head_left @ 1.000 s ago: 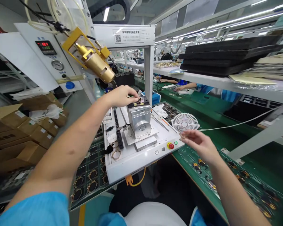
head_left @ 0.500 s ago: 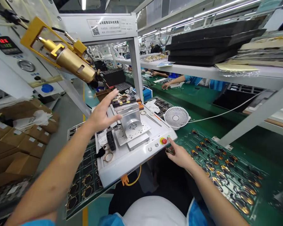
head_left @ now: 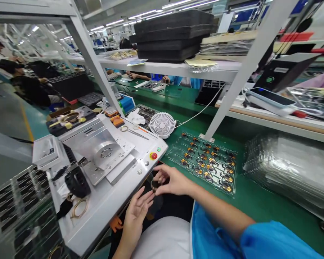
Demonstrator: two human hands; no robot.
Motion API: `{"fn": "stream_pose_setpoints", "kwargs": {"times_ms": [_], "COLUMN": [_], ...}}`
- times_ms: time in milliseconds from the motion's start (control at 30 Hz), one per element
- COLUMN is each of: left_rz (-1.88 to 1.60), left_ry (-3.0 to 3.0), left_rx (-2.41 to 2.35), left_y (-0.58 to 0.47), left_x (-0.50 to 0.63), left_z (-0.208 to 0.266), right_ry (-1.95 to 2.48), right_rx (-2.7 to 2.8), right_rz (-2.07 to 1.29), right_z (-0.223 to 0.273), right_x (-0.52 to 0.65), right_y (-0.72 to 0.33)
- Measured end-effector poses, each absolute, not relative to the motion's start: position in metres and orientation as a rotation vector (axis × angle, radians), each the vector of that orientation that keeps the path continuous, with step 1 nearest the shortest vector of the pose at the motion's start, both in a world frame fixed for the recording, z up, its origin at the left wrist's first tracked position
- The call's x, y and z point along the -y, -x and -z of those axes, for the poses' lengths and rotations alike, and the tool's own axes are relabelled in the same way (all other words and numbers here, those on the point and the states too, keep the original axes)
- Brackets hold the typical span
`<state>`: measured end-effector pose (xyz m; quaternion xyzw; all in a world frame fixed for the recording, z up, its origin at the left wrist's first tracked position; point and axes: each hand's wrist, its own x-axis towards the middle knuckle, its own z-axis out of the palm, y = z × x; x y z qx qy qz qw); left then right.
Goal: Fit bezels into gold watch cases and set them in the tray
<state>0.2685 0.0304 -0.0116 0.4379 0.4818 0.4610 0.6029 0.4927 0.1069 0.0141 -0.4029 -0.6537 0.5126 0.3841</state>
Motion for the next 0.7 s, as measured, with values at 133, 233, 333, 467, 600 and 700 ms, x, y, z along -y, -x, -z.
{"fn": "stream_pose_setpoints", "kwargs": {"times_ms": [133, 233, 333, 467, 600, 700], "left_rz": [-1.129, -1.192, -1.206, -1.277, -1.328, -1.343], "left_ry": [-0.819, -0.711, -0.737, -0.769, -0.812, -0.86], "left_rx": [-0.975, -0.955, -1.033, -1.169, -1.201, -1.209], "left_y": [-0.27, -0.271, -0.273, -0.277, -0.28, -0.277], "left_x": [-0.036, -0.041, -0.042, -0.036, -0.027, -0.024], "left_z": [0.015, 0.019, 0.019, 0.014, 0.015, 0.016], "right_ry": [0.856, 0.844, 0.787, 1.741, 2.216, 2.349], "right_rx": [1.585, 1.62, 1.983, 2.06, 1.846, 1.814], "right_rz": [-1.145, -1.025, -0.912, -0.562, -0.407, -0.404], "right_z": [0.003, 0.006, -0.007, -0.033, -0.042, -0.035], "right_x": [-0.073, -0.074, -0.102, -0.173, -0.242, -0.269], "right_y": [-0.453, -0.446, -0.478, -0.556, -0.609, -0.618]}}
